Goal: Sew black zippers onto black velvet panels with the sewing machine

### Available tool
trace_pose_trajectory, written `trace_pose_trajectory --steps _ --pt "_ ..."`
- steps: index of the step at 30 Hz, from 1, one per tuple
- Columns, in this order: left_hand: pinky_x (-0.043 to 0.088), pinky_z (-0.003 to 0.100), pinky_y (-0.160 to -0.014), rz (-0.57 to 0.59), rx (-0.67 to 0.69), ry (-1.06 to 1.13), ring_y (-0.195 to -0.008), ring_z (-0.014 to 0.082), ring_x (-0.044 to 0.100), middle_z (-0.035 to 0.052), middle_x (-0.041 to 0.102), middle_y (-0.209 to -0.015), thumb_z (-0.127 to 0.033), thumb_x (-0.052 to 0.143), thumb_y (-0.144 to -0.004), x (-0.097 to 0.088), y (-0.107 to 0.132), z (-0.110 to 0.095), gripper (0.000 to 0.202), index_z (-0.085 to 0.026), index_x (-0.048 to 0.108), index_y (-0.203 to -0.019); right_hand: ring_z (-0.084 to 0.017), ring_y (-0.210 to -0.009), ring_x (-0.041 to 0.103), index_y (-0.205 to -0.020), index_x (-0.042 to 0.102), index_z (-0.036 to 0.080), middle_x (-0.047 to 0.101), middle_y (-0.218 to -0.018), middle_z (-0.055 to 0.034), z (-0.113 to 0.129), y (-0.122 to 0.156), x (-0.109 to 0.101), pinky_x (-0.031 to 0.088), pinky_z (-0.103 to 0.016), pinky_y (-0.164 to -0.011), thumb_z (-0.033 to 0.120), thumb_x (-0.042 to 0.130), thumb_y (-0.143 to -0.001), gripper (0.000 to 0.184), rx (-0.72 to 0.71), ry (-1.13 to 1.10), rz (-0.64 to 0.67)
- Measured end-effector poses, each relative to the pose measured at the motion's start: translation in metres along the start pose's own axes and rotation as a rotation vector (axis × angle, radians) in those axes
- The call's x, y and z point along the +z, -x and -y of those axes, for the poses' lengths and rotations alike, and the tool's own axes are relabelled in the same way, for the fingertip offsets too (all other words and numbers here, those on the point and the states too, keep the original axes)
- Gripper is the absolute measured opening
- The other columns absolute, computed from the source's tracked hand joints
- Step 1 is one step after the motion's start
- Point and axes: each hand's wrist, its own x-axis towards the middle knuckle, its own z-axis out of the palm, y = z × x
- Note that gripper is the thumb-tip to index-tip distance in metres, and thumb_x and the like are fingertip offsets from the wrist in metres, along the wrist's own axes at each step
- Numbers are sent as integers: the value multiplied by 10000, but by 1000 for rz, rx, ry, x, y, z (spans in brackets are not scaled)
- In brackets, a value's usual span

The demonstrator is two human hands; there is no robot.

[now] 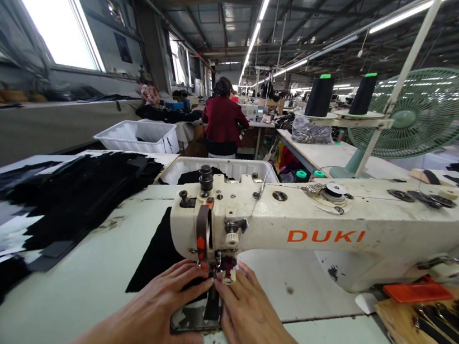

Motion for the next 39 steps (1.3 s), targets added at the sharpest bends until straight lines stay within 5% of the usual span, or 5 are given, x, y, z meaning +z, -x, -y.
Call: trace_pose_trajectory --steps 11,25,31,36,39 --pt "350 503 -1149 -67 9 5 -1362 359 435 142 503 -1449 -584 728 -795 14 4 11 758 -210 521 -1421 -253 -1193 590 -1300 561 155 639 -1289 -94 3 0 -1 420 -507 -1104 50 444 -848 478 -14 59 -70" --pt "354 463 -1145 -150 67 102 -1256 328 532 115 594 -1327 -524 780 -757 7 2 9 697 -221 586 -1354 -228 -1221 578 -1310 567 155 624 -1323 -66 2 0 -1 422 -474 -1108 70 403 -878 471 -33 126 -67" --pt "376 316 -1125 -152 -7 117 -1206 191 578 49 632 -1271 -290 549 -956 3 -2 28 307 -236 659 -1238 -250 -1254 553 -1327 543 144 603 -1345 -96 -10 5 8 458 -480 -1060 41 417 -841 513 -122 238 -19" --pt "279 502 -1172 -168 -157 -58 -1405 292 372 115 451 -1500 -245 557 -937 2 -3 32 519 -187 459 -1443 -239 -1135 627 -1209 616 168 664 -1245 -87 -16 1 3 479 -426 -999 78 440 -868 395 -237 302 -170" --pt "372 569 -1082 -173 -226 -143 -1295 386 483 216 560 -1361 -284 582 -915 6 7 5 461 -85 561 -1330 -221 -1050 659 -1155 647 160 701 -1154 -82 -3 -4 0 482 -384 -956 77 414 -905 352 -289 322 -300"
